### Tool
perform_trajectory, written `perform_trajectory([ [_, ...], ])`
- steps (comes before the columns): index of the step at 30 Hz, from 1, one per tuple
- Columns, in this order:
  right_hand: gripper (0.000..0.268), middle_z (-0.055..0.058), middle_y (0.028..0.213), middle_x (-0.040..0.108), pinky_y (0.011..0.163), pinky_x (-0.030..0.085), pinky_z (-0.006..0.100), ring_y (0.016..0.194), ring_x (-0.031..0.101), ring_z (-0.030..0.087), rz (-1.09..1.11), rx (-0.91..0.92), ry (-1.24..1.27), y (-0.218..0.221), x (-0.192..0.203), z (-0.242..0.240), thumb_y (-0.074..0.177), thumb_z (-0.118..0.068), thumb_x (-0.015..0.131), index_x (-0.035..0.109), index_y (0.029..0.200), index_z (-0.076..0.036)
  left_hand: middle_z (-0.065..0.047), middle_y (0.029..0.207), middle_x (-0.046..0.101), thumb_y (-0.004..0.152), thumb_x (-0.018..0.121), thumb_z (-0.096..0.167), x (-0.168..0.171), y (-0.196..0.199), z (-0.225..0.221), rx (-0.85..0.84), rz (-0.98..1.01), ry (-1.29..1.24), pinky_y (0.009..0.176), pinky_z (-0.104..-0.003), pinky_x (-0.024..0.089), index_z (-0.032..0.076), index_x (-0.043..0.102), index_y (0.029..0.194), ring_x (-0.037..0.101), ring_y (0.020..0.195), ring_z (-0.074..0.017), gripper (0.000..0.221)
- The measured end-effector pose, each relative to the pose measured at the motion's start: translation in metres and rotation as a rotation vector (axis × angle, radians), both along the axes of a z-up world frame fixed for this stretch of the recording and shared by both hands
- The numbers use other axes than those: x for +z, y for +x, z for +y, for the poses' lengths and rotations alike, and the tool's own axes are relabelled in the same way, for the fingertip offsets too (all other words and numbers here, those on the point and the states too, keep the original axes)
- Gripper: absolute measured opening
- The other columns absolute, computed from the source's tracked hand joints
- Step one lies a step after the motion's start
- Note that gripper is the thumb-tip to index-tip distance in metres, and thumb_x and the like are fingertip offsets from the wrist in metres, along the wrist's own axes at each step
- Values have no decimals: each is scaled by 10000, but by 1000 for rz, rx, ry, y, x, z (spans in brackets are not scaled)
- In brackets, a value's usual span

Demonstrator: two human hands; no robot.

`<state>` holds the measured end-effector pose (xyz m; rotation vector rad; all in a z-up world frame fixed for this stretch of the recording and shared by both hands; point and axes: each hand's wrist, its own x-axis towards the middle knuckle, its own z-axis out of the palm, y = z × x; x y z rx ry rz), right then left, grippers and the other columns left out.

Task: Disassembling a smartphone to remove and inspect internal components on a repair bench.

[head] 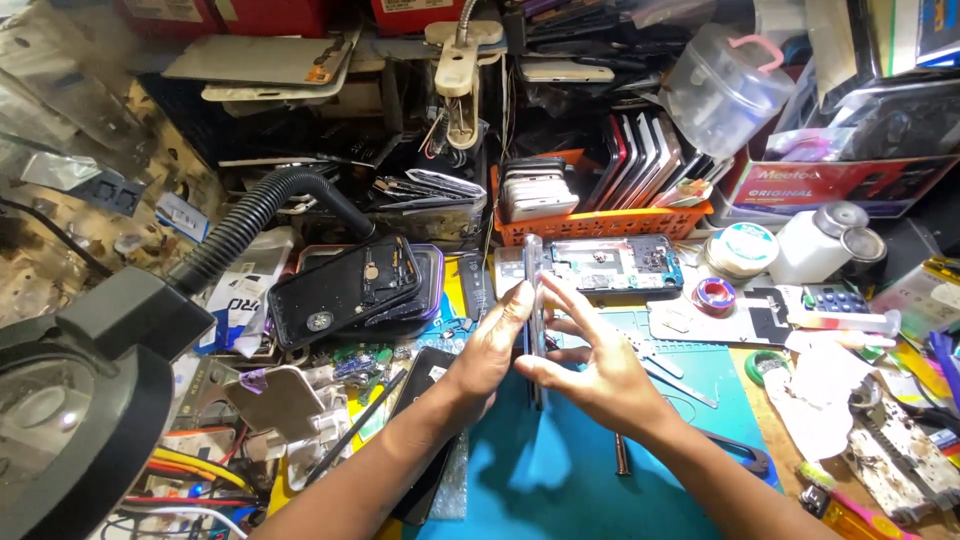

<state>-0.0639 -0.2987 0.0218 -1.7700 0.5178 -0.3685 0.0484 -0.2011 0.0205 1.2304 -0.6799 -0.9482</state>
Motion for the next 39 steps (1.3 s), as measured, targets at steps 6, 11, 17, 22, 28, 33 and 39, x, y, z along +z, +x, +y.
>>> perform_trajectory([
  [6,1051,248,1589,450,1097,442,642,1436,448,513,19,-39,246,-3,2,-10,689,-449,824,369,1615,-251,-149,1229,653,1043,431,497,26,7,1,103,346,132,994,-375,545,103,558,1418,632,1144,-253,558],
  [11,1031,259,1613,423,1125,377,680,1471,381,529,8,-58,339,-5,7,-11,708,-452,758,353,1622,-201,-120,1190,631,1039,438,522,17,20,11,146,433,76,995,-400,552,122,525,1363,623,1105,-243,522],
  [17,1017,255,1613,430,1131,344,700,1477,367,533,-23,-40,341,-3,10,-9,707,-446,738,360,1617,-195,-133,1145,710,1043,440,541,4,28,14,160,482,56,954,-444,592,129,622,1273,690,1044,-268,506],
  [22,1018,277,1595,442,1119,340,722,1470,364,547,-45,-33,311,-4,-3,-15,699,-427,738,364,1614,-183,-122,1129,714,1049,443,537,3,27,16,163,504,26,947,-464,598,131,626,1245,694,1018,-260,487],
  [28,1015,272,1585,455,1116,348,714,1468,376,535,-40,-32,253,-5,-7,-18,696,-437,731,372,1609,-176,-117,1126,726,1048,443,534,-1,27,16,179,522,7,940,-479,608,124,646,1257,703,1025,-261,502],
  [33,1036,281,1571,464,1094,368,726,1429,434,542,-47,-19,228,-11,-33,-32,680,-440,742,365,1614,-196,-135,1176,725,1046,430,552,1,29,13,151,513,8,945,-491,598,136,626,1268,695,1061,-274,510],
  [39,1048,292,1559,467,1081,380,731,1410,458,543,-48,-19,204,-14,-43,-36,675,-452,744,361,1613,-187,-145,1236,712,1047,398,557,7,28,14,126,490,41,954,-502,584,148,595,1310,682,1134,-305,525],
])
